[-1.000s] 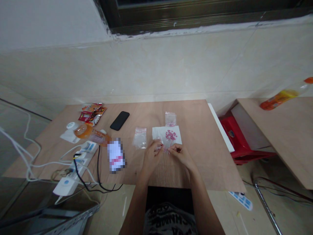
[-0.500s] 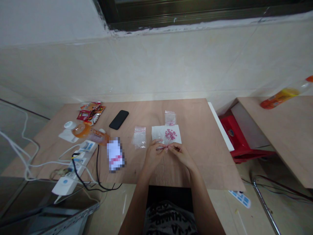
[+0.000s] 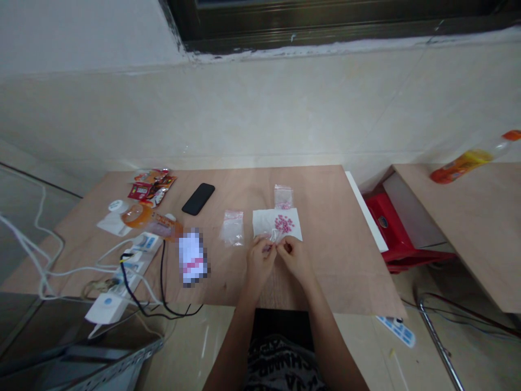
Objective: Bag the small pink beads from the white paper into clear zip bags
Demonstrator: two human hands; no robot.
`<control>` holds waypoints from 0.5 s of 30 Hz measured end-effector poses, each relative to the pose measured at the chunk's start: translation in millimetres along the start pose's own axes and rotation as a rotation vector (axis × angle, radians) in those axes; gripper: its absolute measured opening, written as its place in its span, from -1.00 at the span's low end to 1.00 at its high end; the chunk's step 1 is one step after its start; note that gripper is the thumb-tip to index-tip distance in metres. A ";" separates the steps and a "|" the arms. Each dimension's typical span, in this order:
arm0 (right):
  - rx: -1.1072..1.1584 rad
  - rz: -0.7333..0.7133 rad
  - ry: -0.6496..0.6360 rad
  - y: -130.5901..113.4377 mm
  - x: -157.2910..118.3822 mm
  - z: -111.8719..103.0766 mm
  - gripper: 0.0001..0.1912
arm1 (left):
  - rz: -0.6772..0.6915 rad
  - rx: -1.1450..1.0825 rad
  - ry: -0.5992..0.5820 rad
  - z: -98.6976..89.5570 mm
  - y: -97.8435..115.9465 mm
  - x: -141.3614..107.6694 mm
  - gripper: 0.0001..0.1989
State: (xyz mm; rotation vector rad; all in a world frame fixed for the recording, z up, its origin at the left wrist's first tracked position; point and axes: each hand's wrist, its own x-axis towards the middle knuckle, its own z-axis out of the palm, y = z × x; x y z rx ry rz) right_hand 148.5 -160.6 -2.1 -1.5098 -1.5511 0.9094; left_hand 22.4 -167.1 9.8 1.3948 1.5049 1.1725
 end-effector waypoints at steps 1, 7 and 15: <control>-0.035 0.008 0.026 -1.3 -0.4 1.6 -0.79 | -0.003 0.000 0.012 0.4 0.6 -1.1 -0.92; -0.162 0.029 0.120 0.1 -1.1 5.3 -0.78 | -0.020 -0.039 0.156 -1.9 5.6 -3.1 -0.93; 0.012 0.014 0.202 2.0 -0.9 2.0 -0.86 | 0.038 -0.003 0.167 -4.1 0.6 0.1 -0.95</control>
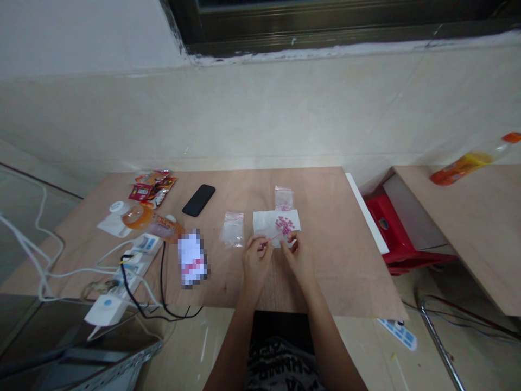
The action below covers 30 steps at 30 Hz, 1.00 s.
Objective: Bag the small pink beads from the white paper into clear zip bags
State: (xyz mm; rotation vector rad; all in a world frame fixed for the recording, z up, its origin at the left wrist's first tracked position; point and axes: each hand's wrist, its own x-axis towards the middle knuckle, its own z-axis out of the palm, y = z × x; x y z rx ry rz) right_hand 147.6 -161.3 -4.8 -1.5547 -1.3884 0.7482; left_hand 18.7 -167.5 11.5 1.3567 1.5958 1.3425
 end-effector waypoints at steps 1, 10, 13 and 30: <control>0.021 -0.040 -0.007 -0.3 -0.2 -0.5 -0.86 | 0.003 0.009 -0.004 -0.1 -0.3 0.5 -0.96; 0.238 -0.058 -0.121 -5.6 -2.1 2.0 -0.74 | 0.016 -0.019 -0.017 -0.9 10.8 0.1 -0.96; 0.338 0.042 -0.165 -8.3 -2.4 5.8 -0.70 | 0.036 -0.009 -0.053 -0.9 14.5 0.0 -0.96; 0.833 0.522 -0.175 -1.4 -2.3 15.9 -0.60 | -0.261 -0.214 -0.156 -25.5 8.1 13.5 -0.70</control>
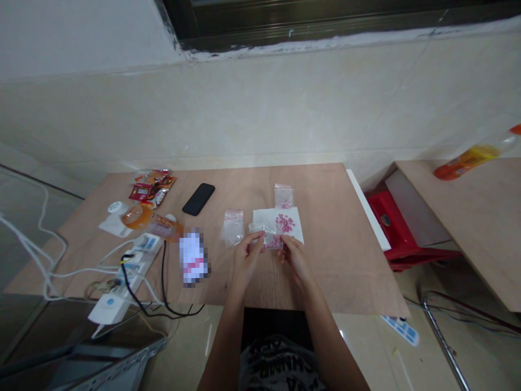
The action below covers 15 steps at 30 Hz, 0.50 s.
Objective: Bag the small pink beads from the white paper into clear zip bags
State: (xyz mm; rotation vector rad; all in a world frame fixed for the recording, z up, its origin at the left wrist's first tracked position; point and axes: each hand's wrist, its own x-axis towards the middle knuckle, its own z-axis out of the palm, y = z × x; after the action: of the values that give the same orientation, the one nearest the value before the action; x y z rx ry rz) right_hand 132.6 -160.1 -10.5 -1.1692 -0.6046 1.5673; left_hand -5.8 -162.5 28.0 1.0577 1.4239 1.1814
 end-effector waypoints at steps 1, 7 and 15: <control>0.021 0.010 -0.004 -0.3 -0.4 0.8 -0.60 | -0.002 -0.007 -0.008 0.0 2.0 -0.7 -0.68; 0.168 0.067 -0.006 1.8 -0.5 5.4 -0.62 | -0.021 0.009 -0.044 0.8 12.1 -2.5 -0.66; 0.429 0.196 0.058 17.2 5.3 9.8 -0.81 | 0.040 0.092 -0.049 0.0 8.6 -3.2 -0.61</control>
State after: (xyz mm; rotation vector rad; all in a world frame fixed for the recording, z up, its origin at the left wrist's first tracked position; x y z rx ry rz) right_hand 116.4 -159.1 -23.0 -0.9617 -0.1040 1.7145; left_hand -5.0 -164.3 37.0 1.1759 1.4363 1.1193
